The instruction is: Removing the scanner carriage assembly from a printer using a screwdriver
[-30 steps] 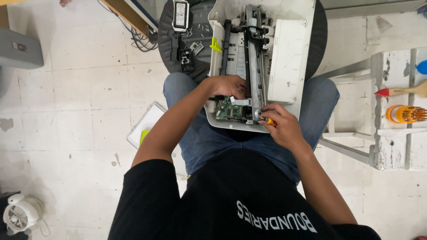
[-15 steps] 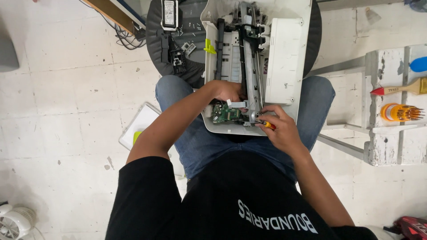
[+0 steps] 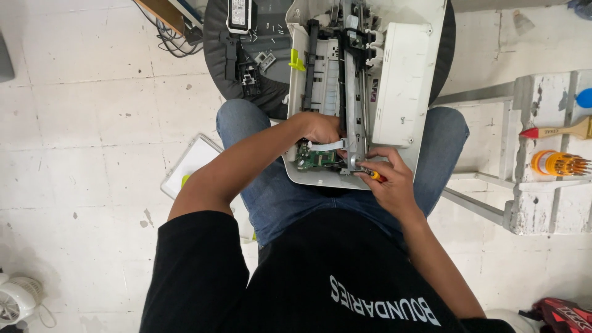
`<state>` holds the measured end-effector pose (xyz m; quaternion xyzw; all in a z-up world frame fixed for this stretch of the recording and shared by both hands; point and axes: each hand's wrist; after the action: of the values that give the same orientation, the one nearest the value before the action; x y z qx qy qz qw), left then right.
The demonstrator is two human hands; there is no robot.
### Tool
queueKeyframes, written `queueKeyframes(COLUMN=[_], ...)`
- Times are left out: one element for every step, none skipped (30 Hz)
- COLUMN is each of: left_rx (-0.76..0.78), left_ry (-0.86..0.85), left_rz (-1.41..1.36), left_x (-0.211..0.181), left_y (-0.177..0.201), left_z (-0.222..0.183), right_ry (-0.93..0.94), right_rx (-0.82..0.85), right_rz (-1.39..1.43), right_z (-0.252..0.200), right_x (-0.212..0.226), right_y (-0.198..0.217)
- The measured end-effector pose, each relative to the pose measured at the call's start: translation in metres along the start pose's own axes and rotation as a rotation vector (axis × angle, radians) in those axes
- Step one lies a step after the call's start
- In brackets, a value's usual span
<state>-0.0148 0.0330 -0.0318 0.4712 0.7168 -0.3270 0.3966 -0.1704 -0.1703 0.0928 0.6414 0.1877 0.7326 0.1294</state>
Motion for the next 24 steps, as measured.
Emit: queueKeyframes(left_rx=[0.003, 0.015, 0.026, 0.032, 0.02, 0.006, 0.01, 0.012, 0.014, 0.015, 0.026, 0.037, 0.039, 0.028, 0.017, 0.018, 0.018, 0.017, 0.017, 0.015, 0.013, 0.012, 0.002, -0.007], left_ry=[0.003, 0.004, 0.004, 0.009, -0.001, -0.012, -0.009, -0.011, -0.014, -0.011, -0.045, -0.079, -0.077, -0.08, -0.083, -0.081, -0.087, -0.093, -0.092, -0.108, -0.124, -0.122, -0.081, -0.041], left_rz=[0.0, 0.004, 0.008, 0.006, 0.015, 0.026, 0.026, 0.03, 0.035, 0.036, -0.005, -0.046, -0.044, -0.087, -0.129, -0.126, -0.137, -0.147, -0.143, -0.119, -0.094, -0.091, -0.096, -0.102], left_x=[0.003, 0.006, 0.009, 0.001, -0.008, -0.017, -0.014, -0.012, -0.01, -0.017, -0.024, -0.032, -0.034, -0.037, -0.04, -0.034, -0.027, -0.021, -0.022, -0.022, -0.022, -0.032, -0.042, -0.052], left_y=[0.001, 0.002, 0.004, 0.006, 0.008, 0.011, 0.009, 0.007, 0.005, 0.004, 0.002, 0.001, -0.002, -0.005, -0.009, -0.009, -0.009, -0.008, -0.008, -0.008, -0.008, -0.01, -0.011, -0.014], left_z=[0.001, 0.002, 0.004, 0.0, -0.004, -0.008, -0.006, -0.005, -0.003, -0.008, -0.013, -0.018, -0.022, -0.026, -0.03, -0.027, -0.024, -0.022, -0.021, -0.02, -0.02, -0.026, -0.032, -0.038], right_ry=[-0.003, 0.004, 0.012, 0.006, -0.002, -0.008, -0.012, -0.008, -0.005, -0.007, 0.005, 0.017, 0.015, 0.015, 0.016, 0.016, 0.021, 0.027, 0.028, 0.034, 0.04, 0.041, 0.046, 0.049], right_rx=[-0.002, -0.057, -0.111, -0.113, -0.148, -0.182, -0.184, -0.189, -0.195, -0.197, -0.193, -0.189, -0.192, -0.187, -0.181, -0.184, -0.189, -0.193, -0.196, -0.193, -0.191, -0.192, -0.19, -0.187], right_rz=[0.002, -0.034, -0.07, -0.068, -0.092, -0.117, -0.116, -0.112, -0.107, -0.105, -0.096, -0.087, -0.085, -0.072, -0.058, -0.057, -0.06, -0.064, -0.063, -0.052, -0.041, -0.038, -0.043, -0.049], right_z=[-0.004, -0.007, -0.01, -0.01, -0.01, -0.009, -0.011, -0.011, -0.012, -0.012, -0.012, -0.012, -0.012, -0.011, -0.011, -0.012, -0.013, -0.013, -0.013, -0.013, -0.013, -0.014, -0.015, -0.017], right_x=[-0.004, -0.008, -0.012, -0.009, -0.005, -0.003, -0.004, -0.005, -0.007, -0.007, -0.007, -0.007, -0.008, -0.008, -0.009, -0.011, -0.012, -0.014, -0.015, -0.015, -0.016, -0.02, -0.023, -0.027], right_y=[-0.001, -0.002, -0.003, -0.003, -0.003, -0.003, -0.004, -0.005, -0.005, -0.004, -0.004, -0.004, -0.004, -0.003, -0.003, -0.003, -0.003, -0.003, -0.003, -0.003, -0.004, -0.005, -0.006, -0.006])
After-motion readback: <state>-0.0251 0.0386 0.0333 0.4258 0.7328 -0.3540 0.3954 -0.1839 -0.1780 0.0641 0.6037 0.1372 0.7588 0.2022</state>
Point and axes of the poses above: each hand's wrist, its own z-axis towards the middle knuckle, its own y-axis out of the back of the hand, x = y × z, and after that the axes turned 7 degrees about -y, right-handed
